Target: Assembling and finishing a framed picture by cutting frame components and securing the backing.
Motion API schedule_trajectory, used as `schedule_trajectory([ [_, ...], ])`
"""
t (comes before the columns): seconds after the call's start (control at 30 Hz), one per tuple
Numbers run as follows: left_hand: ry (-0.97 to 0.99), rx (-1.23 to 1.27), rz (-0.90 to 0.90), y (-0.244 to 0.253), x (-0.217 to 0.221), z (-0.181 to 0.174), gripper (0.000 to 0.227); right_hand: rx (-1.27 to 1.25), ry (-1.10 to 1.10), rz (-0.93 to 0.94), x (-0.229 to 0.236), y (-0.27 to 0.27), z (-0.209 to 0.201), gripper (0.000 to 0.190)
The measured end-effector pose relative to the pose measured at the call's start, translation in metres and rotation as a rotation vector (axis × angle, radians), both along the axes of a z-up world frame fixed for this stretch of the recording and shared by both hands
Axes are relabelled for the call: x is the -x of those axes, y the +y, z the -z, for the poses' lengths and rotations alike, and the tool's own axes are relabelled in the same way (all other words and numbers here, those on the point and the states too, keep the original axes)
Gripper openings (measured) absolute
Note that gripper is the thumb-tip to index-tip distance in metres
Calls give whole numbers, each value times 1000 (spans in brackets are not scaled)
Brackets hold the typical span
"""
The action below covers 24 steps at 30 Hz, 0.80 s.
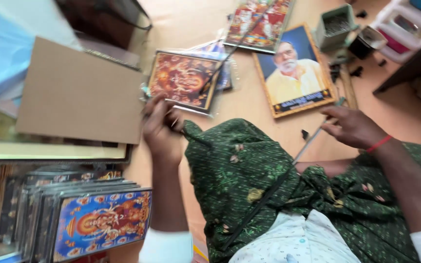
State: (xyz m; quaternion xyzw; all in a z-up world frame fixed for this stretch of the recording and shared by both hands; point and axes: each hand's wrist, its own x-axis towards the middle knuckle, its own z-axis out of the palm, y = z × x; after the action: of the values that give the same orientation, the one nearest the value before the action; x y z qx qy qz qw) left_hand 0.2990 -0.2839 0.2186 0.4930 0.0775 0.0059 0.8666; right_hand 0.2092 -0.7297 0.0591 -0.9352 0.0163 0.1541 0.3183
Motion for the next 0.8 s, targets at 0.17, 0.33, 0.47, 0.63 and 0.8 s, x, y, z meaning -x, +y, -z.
schedule_trajectory([
  [0.17,131,-259,220,-101,-96,94,22,1,56,14,-9,8,-27,45],
  [0.33,-32,-1572,170,-153,-110,154,68,261,305,4,-23,14,-36,33],
  [0.47,-20,-1598,646,-171,-85,188,84,280,415,-70,-31,21,-22,45],
  [0.63,-373,-1762,1168,-211,-42,166,89,284,563,-259,-33,32,-12,39],
  [0.8,-480,-1929,1413,-220,-34,143,100,-31,246,-136,-29,2,13,30],
])
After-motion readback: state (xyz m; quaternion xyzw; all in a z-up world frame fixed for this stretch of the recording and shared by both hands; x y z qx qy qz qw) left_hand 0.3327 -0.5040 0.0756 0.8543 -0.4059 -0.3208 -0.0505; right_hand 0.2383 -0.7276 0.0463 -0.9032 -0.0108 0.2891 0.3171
